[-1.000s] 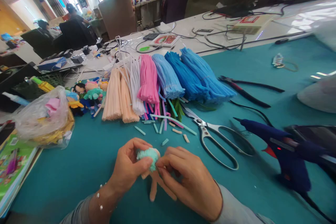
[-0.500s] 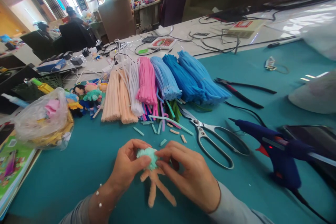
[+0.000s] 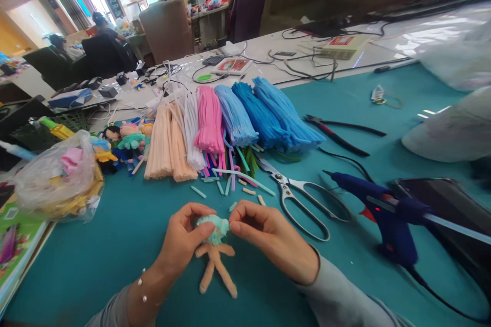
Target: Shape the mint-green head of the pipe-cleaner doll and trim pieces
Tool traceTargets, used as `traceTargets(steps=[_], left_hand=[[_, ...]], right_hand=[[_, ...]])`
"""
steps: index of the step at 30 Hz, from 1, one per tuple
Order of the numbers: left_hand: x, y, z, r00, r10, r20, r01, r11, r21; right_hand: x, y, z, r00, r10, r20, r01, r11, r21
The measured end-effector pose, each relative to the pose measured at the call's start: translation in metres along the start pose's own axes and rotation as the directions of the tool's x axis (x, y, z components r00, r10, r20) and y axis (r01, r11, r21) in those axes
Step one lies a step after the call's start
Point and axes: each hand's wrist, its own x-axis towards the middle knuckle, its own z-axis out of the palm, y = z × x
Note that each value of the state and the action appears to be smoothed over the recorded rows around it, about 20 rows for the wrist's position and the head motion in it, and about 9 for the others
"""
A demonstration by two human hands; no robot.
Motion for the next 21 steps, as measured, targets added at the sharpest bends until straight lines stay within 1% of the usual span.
traceTargets(steps=[2,4,6,7,9,11,14,18,21], left_hand=[[0.001,0.002,-0.001,0.997,0.071,-0.005,-0.07,0.986,0.151],[0.001,0.005,-0.003,0.978,0.211,-0.003,-0.199,0.928,0.314],[0.0,0.008,-0.004,0.931,0.364,0.007,-0.332,0.842,0.426],[-0.002,0.01,-0.004,0.906,0.424,0.014,-0.384,0.805,0.452],[-0.005,0.012,-0.004,0.872,0.488,0.045,-0.453,0.768,0.452],[-0.009,0.013,-0.003,0.862,0.498,0.096,-0.489,0.767,0.416],[-0.013,0.013,0.0,0.876,0.457,0.155,-0.481,0.799,0.361],[-0.014,0.015,0.002,0.91,0.38,0.164,-0.413,0.849,0.33],[-0.013,0.017,0.003,0.922,0.352,0.158,-0.385,0.867,0.317]], right_hand=[[0.001,-0.002,-0.004,1.0,0.019,0.023,-0.019,1.0,0.021],[0.0,-0.004,-0.007,0.998,0.031,0.046,-0.032,0.999,0.023],[-0.001,-0.006,-0.007,0.997,0.04,0.073,-0.042,0.999,0.027],[-0.001,-0.007,-0.007,0.996,0.042,0.085,-0.045,0.999,0.031],[-0.003,-0.009,-0.004,0.993,0.048,0.107,-0.052,0.998,0.03],[-0.004,-0.01,-0.001,0.992,0.054,0.116,-0.055,0.998,0.006],[-0.005,-0.01,0.004,0.992,0.052,0.112,-0.047,0.998,-0.048],[-0.004,-0.009,0.007,0.994,0.034,0.101,-0.027,0.997,-0.071],[-0.003,-0.008,0.008,0.995,0.005,0.104,0.001,0.998,-0.06]])
